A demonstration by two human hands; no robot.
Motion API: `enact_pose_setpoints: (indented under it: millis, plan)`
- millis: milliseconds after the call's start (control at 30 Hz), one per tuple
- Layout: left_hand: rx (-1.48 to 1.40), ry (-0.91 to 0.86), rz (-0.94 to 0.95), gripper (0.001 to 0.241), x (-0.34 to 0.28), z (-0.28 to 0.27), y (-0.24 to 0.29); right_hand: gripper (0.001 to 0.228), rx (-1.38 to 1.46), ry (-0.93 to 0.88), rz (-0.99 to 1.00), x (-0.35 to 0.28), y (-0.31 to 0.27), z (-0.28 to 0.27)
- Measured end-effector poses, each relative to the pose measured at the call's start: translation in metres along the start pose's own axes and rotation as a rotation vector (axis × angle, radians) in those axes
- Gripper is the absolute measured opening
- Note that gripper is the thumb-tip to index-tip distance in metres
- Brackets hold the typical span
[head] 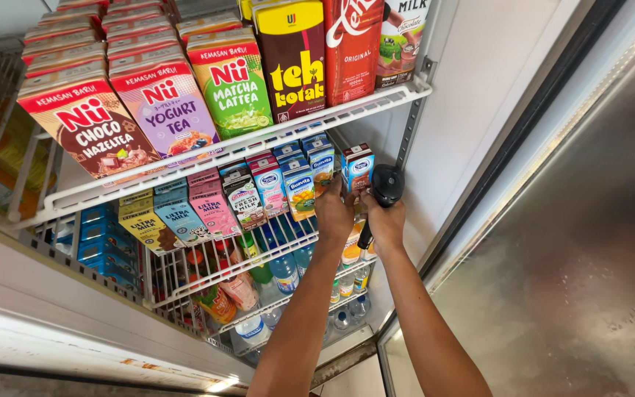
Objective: The person removes drink cartons from a basket, scans their barcodes with a handheld scanner, and places them onto refrigerator shelves by hand.
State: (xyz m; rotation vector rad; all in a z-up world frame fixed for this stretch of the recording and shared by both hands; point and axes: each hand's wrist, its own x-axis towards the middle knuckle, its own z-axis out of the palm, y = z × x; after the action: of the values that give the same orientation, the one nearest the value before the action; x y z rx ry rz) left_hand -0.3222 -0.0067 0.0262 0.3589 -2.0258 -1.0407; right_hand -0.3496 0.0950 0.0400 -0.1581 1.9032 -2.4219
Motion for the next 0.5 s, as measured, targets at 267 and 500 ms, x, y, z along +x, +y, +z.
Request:
enact_pose_setpoints:
  millis: [267, 500]
  plan:
    - [0.185, -0.066, 0.008, 0.040, -0.015, -0.008, 0.009, 0.016, 0.055, -0.025, 0.022, -0.008, 0.009, -0.003]
    - [-0.097, 0.048, 0.125, 0.027, -0.102, -0.065, 0.029, 0.026, 0.071, 0.047, -0.112, -0.098, 0.041, -0.018]
